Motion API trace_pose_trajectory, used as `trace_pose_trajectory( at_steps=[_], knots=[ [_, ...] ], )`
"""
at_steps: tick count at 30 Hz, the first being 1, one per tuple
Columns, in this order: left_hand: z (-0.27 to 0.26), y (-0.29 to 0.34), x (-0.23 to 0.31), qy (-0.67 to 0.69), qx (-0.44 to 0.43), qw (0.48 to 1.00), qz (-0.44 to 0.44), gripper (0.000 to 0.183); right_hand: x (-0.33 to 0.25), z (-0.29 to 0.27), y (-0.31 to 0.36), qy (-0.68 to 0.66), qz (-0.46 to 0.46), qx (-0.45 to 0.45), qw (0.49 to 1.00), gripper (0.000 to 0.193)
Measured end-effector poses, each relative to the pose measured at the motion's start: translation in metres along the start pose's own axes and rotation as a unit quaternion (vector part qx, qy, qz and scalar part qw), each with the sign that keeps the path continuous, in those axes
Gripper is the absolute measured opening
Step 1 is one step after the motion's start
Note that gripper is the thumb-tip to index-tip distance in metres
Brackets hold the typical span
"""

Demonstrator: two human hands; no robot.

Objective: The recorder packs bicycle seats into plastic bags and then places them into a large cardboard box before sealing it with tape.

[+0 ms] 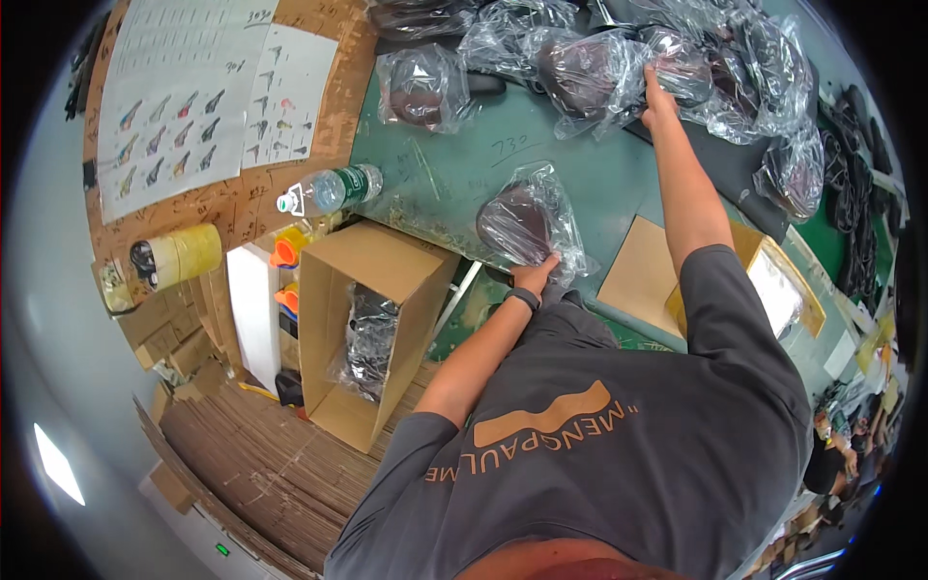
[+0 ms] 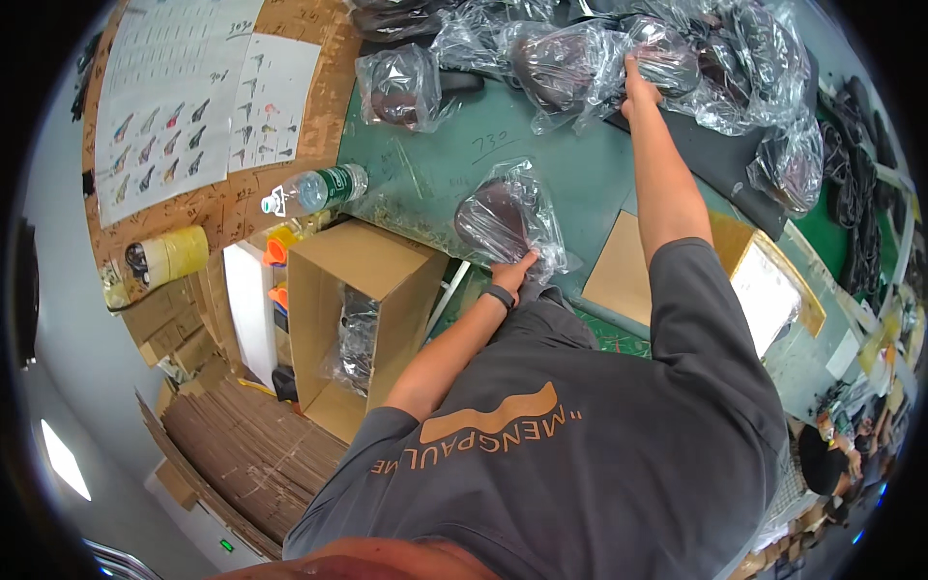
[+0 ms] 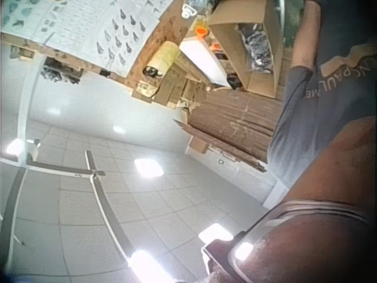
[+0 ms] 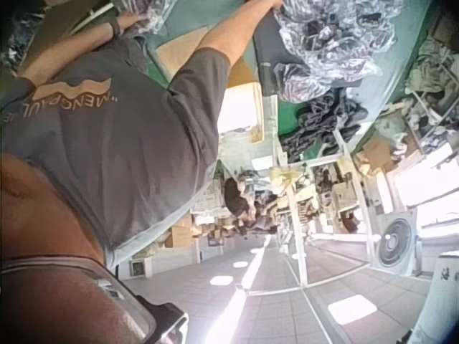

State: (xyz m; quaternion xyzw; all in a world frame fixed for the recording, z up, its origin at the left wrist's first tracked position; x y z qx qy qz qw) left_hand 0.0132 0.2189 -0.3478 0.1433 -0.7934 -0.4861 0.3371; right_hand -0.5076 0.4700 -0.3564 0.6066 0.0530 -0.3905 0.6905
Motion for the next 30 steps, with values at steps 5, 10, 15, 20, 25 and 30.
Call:
trace_pose_trajectory(
  at_steps=[5, 10, 15, 20, 25, 30],
  knots=[
    [0.012, 0.004, 0.053, 0.067, -0.135, 0.986, 0.067, 0.103, 0.024, -0.035, 0.011, 0.161, -0.054, 0.097, 0.981, 0.096],
    [-0.048, 0.044, 0.125, 0.084, -0.175, 0.974, 0.120, 0.078, 0.106, -0.059, 0.117, 0.447, -0.262, -0.014, 0.855, 0.104],
    [-0.118, 0.094, 0.114, 0.250, -0.392, 0.882, -0.076, 0.032, 0.187, -0.106, 0.204, 0.590, -0.374, -0.020, 0.715, 0.118],
    [-0.290, 0.188, 0.105, 0.400, -0.509, 0.763, 0.012, 0.102, 0.268, -0.100, 0.251, 0.611, -0.299, -0.035, 0.732, 0.116],
    [-0.413, 0.203, 0.089, 0.064, -0.327, 0.892, 0.306, 0.122, 0.298, -0.063, 0.260, 0.656, -0.288, -0.075, 0.694, 0.117],
    [-0.537, 0.177, 0.111, 0.015, 0.026, 0.930, 0.366, 0.093, 0.323, -0.058, 0.256, 0.754, -0.164, 0.037, 0.635, 0.118]
  ],
)
Point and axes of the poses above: each hand's wrist, its own y-axis away from the middle knuckle, its own z-axis out of the palm, x = y × z, the point moved 9 cm from there along -y, towards the middle knuckle, and after that the axes turned 8 degrees about y, right-handed, at the moved point
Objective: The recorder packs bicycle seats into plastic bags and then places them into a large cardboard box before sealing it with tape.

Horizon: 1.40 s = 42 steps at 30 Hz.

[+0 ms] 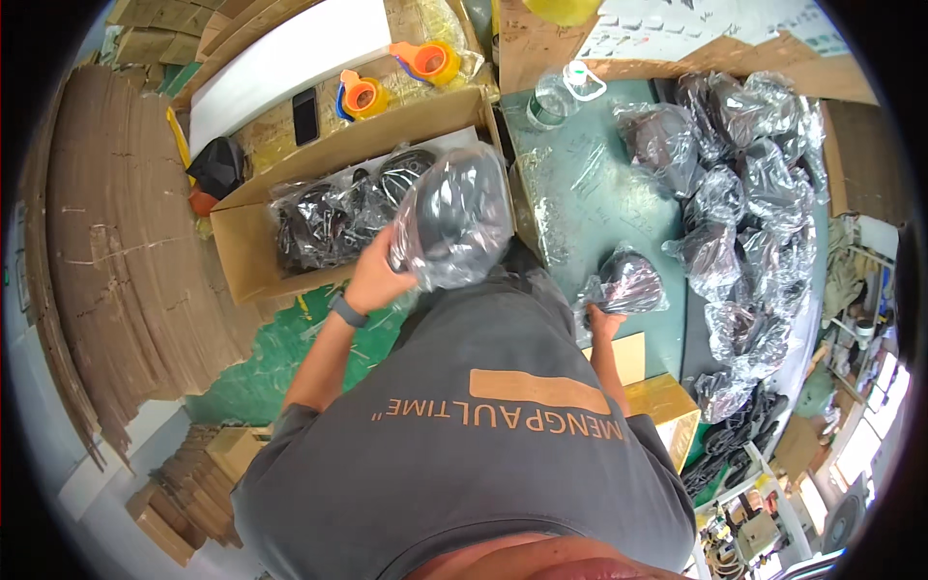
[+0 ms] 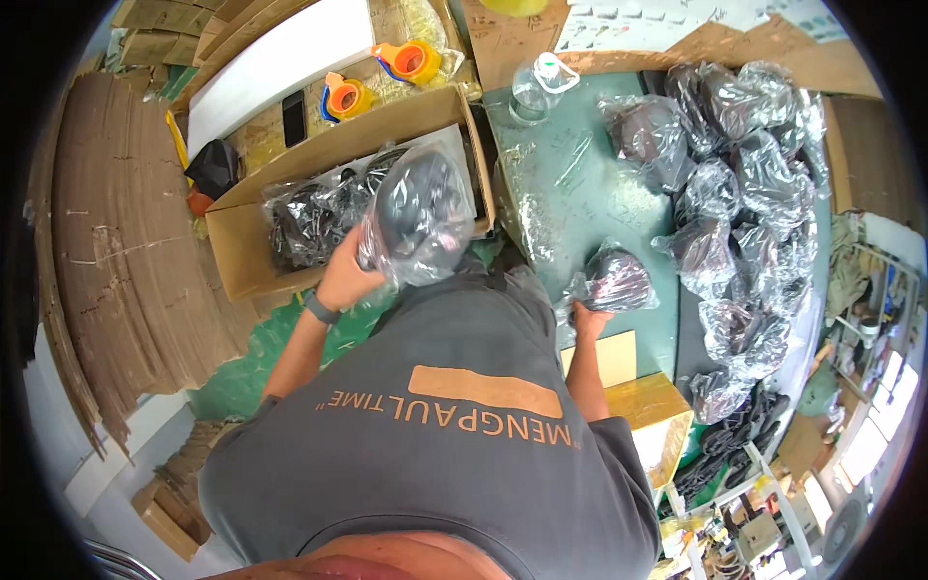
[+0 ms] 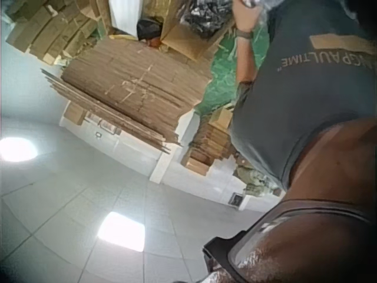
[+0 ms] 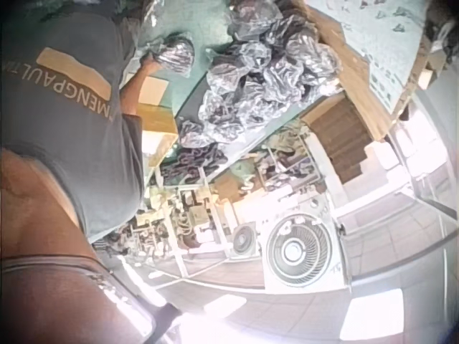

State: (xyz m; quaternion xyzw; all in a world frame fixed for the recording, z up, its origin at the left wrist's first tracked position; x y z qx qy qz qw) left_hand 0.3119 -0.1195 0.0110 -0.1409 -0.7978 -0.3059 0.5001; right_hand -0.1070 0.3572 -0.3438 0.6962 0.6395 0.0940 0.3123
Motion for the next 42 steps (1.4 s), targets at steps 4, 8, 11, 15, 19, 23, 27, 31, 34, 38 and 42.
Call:
trace_pose_trajectory(
  at_steps=[4, 8, 11, 15, 19, 23, 27, 31, 34, 38, 42],
  knots=[
    [-0.044, -0.082, -0.046, -0.156, -0.058, 0.985, -0.045, 0.063, -0.024, 0.028, 0.013, -0.165, -0.065, -0.051, 0.983, 0.087],
    [-0.007, -0.192, -0.105, -0.399, -0.388, 0.828, -0.070, 0.054, -0.066, 0.030, 0.062, -0.222, 0.017, -0.116, 0.968, 0.052],
    [0.054, -0.256, -0.134, -0.380, -0.475, 0.789, -0.083, 0.058, -0.072, 0.021, 0.085, -0.231, 0.007, -0.179, 0.956, 0.036],
    [0.117, -0.334, -0.223, -0.504, -0.418, 0.755, -0.036, 0.061, -0.102, 0.003, 0.115, -0.204, -0.095, -0.195, 0.955, 0.062],
    [0.134, -0.364, -0.259, -0.494, -0.183, 0.850, 0.008, 0.065, -0.043, 0.006, 0.116, -0.137, -0.093, -0.081, 0.983, 0.089],
    [0.131, -0.315, -0.261, -0.394, -0.008, 0.917, 0.057, 0.058, -0.055, -0.008, 0.110, -0.190, -0.105, -0.026, 0.976, 0.092],
    [0.130, -0.240, -0.194, -0.257, 0.017, 0.959, 0.116, 0.046, -0.097, -0.044, 0.102, -0.262, -0.022, -0.139, 0.955, 0.069],
    [0.155, -0.151, -0.031, 0.045, -0.115, 0.986, -0.108, 0.039, -0.182, -0.107, 0.133, -0.500, -0.003, -0.288, 0.817, 0.056],
    [0.209, -0.099, 0.059, 0.272, -0.181, 0.945, -0.003, 0.053, -0.227, -0.153, 0.173, -0.522, -0.021, -0.447, 0.726, 0.055],
    [0.256, -0.059, 0.046, 0.546, -0.310, 0.777, -0.051, 0.078, -0.252, -0.195, 0.080, -0.129, -0.428, -0.405, 0.797, 0.057],
    [0.255, -0.026, 0.102, 0.684, -0.300, 0.639, -0.183, 0.080, -0.165, -0.320, -0.142, 0.125, -0.341, 0.256, 0.896, 0.090]
  ],
)
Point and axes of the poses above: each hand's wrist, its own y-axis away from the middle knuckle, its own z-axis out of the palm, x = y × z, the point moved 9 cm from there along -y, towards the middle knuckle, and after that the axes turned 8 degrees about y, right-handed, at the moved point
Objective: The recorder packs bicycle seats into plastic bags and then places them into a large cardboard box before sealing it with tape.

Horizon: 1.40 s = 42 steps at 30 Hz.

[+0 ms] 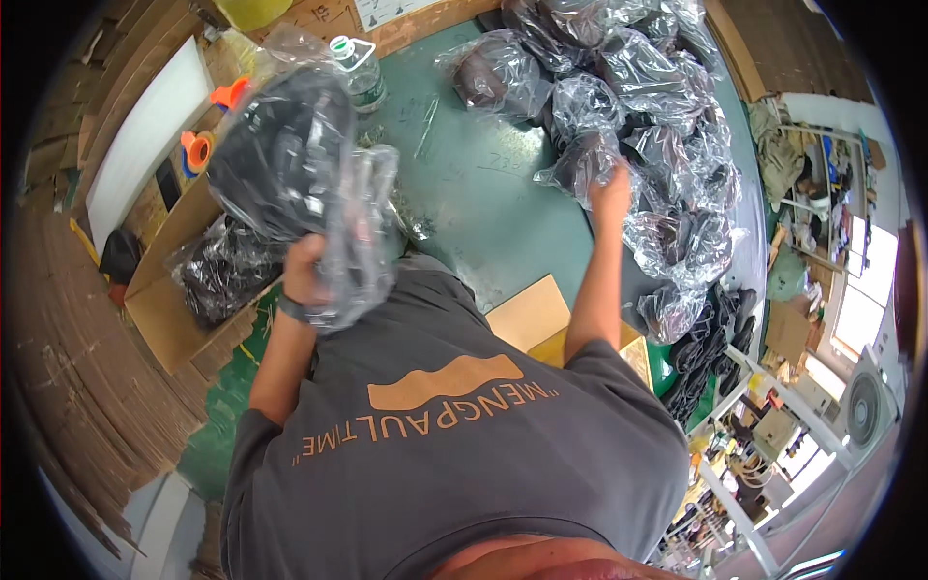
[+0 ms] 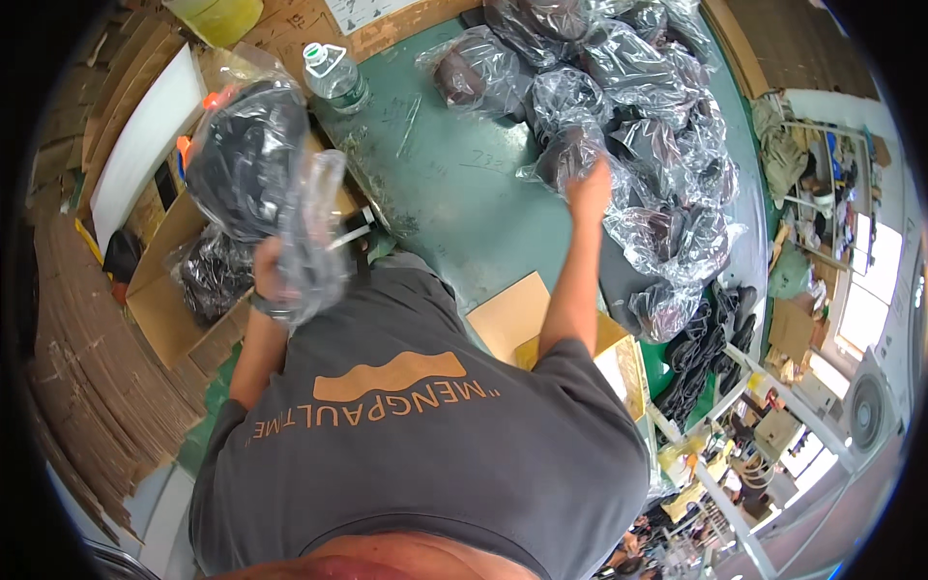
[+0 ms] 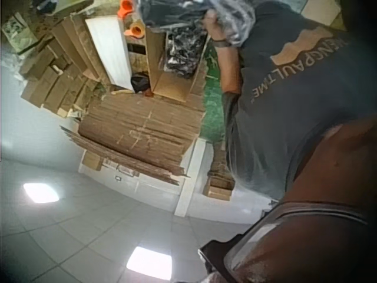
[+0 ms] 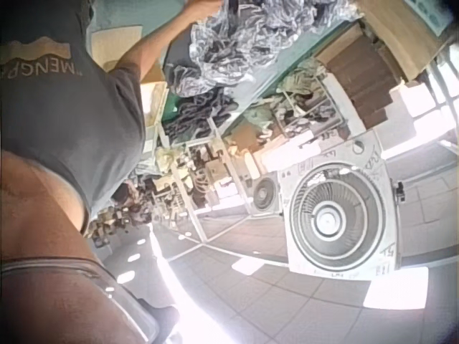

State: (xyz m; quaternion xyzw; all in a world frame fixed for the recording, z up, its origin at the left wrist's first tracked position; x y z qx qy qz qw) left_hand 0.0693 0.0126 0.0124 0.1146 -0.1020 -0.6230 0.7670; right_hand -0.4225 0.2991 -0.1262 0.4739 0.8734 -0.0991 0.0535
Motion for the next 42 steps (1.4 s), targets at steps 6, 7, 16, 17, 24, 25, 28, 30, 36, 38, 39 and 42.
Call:
trace_pose_trajectory(
  at_steps=[6, 7, 16, 17, 24, 25, 28, 30, 36, 38, 39, 42],
  knots=[
    [-0.054, 0.100, 0.065, -0.146, 0.238, 0.922, 0.268, 0.069, 0.092, 0.102, -0.051, 0.160, -0.069, -0.238, 0.955, 0.140],
    [-0.042, 0.119, 0.072, -0.159, 0.248, 0.899, 0.325, 0.065, 0.070, 0.097, -0.045, 0.145, -0.050, -0.227, 0.962, 0.140],
    [0.059, 0.321, 0.154, -0.390, 0.302, 0.560, 0.666, 0.066, -0.018, 0.146, 0.135, -0.049, 0.203, -0.173, 0.963, 0.126],
    [0.078, 0.347, 0.154, -0.403, 0.299, 0.450, 0.738, 0.065, -0.044, 0.150, 0.149, -0.041, 0.254, -0.181, 0.949, 0.111],
    [0.000, 0.465, 0.222, -0.302, 0.300, 0.511, 0.747, 0.056, -0.240, 0.165, 0.218, -0.573, 0.368, -0.359, 0.638, 0.046],
    [-0.003, 0.479, 0.226, -0.271, 0.316, 0.523, 0.744, 0.055, -0.285, 0.130, 0.223, -0.591, 0.384, -0.388, 0.593, 0.043],
    [-0.056, 0.537, 0.267, -0.291, 0.437, 0.512, 0.680, 0.052, -0.391, 0.067, 0.234, -0.642, 0.245, -0.493, 0.534, 0.056],
    [-0.087, 0.569, 0.296, -0.291, 0.495, 0.501, 0.648, 0.054, -0.457, 0.038, 0.237, -0.615, 0.150, -0.521, 0.573, 0.062],
    [-0.228, 0.596, 0.394, -0.540, 0.585, 0.434, 0.422, 0.090, -0.747, -0.008, 0.273, -0.286, -0.292, -0.541, 0.735, 0.088],
    [-0.265, 0.578, 0.421, -0.547, 0.604, 0.467, 0.344, 0.106, -0.837, 0.009, 0.294, -0.203, -0.462, -0.457, 0.733, 0.088],
    [-0.319, 0.588, 0.432, -0.564, 0.617, 0.438, 0.330, 0.117, -0.884, 0.029, 0.318, -0.109, -0.519, -0.478, 0.700, 0.087],
    [-0.381, 0.562, 0.467, -0.594, 0.622, 0.447, 0.245, 0.129, -0.992, 0.083, 0.380, 0.169, -0.661, -0.432, 0.589, 0.077]
  ],
)
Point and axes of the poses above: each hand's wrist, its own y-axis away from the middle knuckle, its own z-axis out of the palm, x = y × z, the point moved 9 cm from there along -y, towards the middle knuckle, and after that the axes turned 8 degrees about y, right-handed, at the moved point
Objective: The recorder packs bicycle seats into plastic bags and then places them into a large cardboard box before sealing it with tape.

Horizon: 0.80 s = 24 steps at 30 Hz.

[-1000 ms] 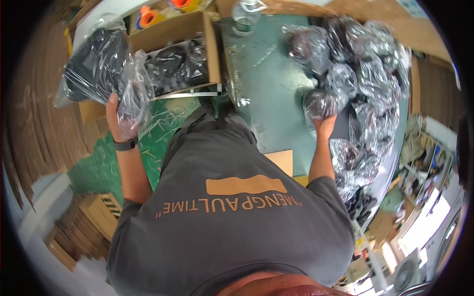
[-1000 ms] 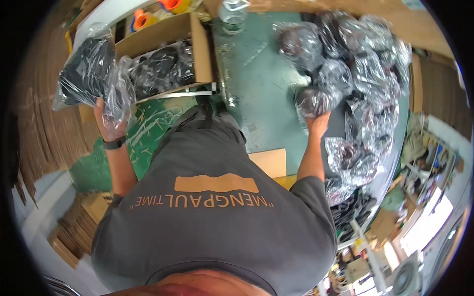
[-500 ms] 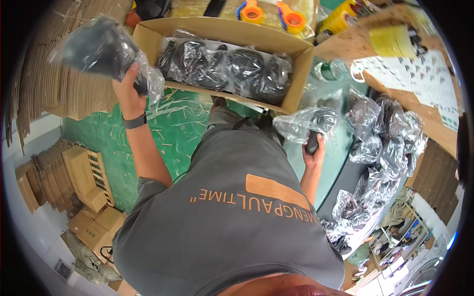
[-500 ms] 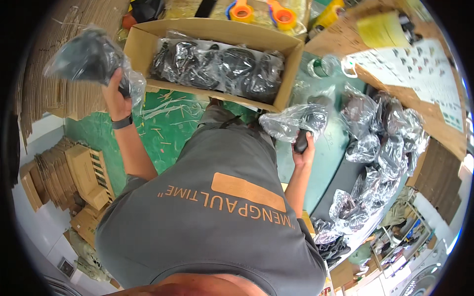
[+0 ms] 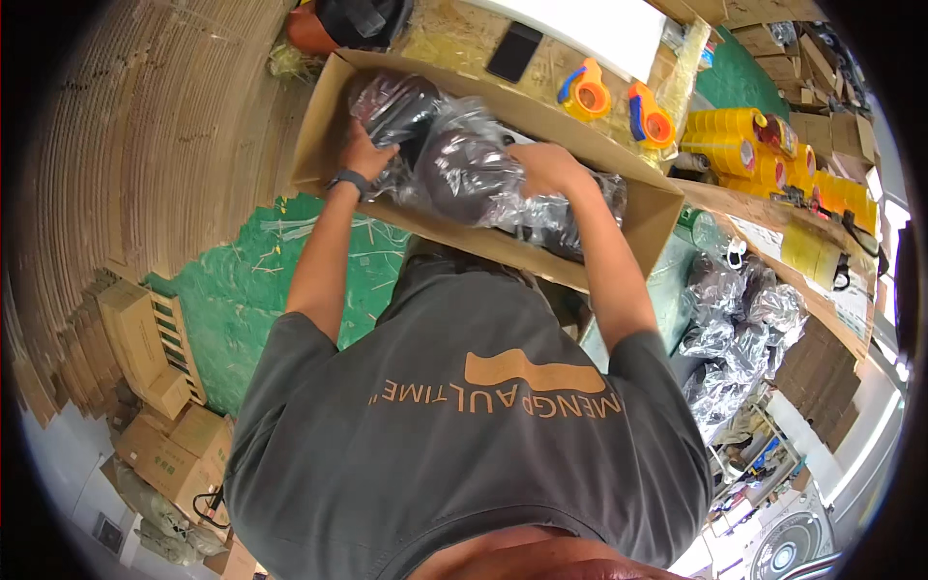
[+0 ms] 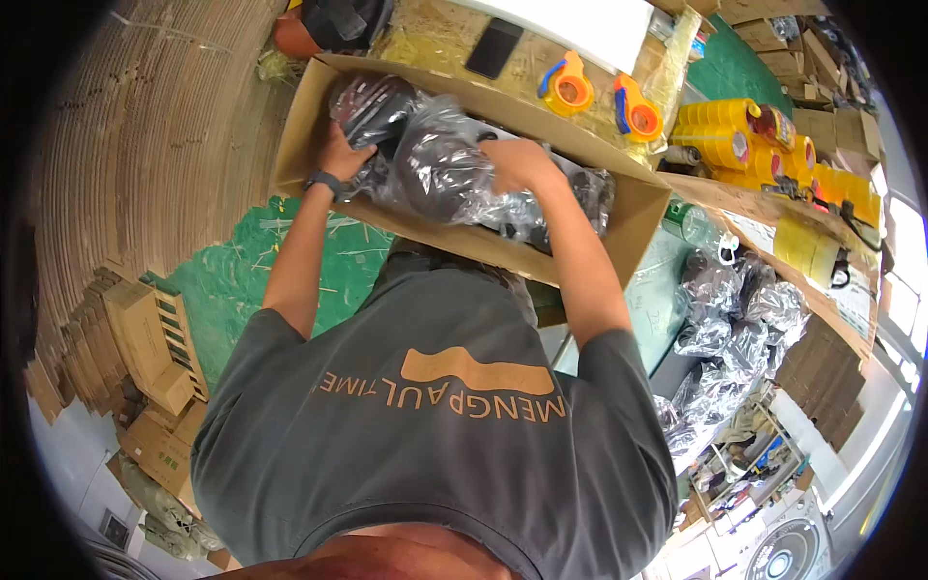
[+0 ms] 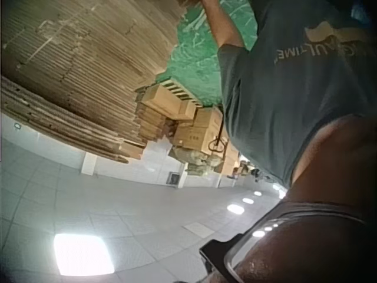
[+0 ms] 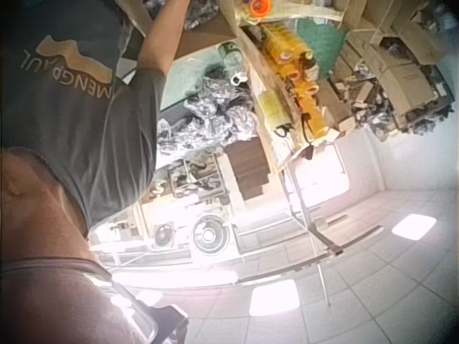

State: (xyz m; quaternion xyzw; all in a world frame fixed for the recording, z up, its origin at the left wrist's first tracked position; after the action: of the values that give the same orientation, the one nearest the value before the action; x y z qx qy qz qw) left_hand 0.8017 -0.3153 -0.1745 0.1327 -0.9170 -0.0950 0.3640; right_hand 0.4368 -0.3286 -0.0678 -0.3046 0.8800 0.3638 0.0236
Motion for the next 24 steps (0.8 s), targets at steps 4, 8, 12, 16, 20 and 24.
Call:
trace_pose_trajectory(
  at_steps=[4, 8, 12, 16, 20, 24],
  knots=[
    [0.025, -0.022, -0.046, -0.028, -0.020, 0.999, -0.019, 0.133, -0.087, 0.027, -0.150, 0.276, -0.125, -0.197, 0.932, 0.044],
    [0.036, -0.021, -0.096, -0.061, -0.005, 0.991, -0.123, 0.131, -0.123, 0.033, -0.208, 0.150, -0.084, 0.032, 0.985, 0.039],
    [0.047, -0.019, -0.107, -0.134, -0.031, 0.980, -0.147, 0.129, -0.114, 0.030, -0.155, -0.053, -0.072, 0.272, 0.958, 0.052],
    [0.075, -0.024, -0.093, -0.116, -0.064, 0.980, -0.146, 0.126, -0.045, 0.079, -0.040, -0.158, -0.040, 0.356, 0.920, 0.053],
    [0.066, -0.036, -0.121, -0.074, -0.053, 0.996, 0.005, 0.134, 0.040, 0.072, 0.119, -0.214, 0.040, 0.451, 0.866, 0.050],
    [0.050, -0.041, -0.113, -0.209, -0.062, 0.967, -0.130, 0.139, 0.194, 0.139, 0.332, -0.236, 0.432, 0.611, 0.621, 0.047]
  ],
)
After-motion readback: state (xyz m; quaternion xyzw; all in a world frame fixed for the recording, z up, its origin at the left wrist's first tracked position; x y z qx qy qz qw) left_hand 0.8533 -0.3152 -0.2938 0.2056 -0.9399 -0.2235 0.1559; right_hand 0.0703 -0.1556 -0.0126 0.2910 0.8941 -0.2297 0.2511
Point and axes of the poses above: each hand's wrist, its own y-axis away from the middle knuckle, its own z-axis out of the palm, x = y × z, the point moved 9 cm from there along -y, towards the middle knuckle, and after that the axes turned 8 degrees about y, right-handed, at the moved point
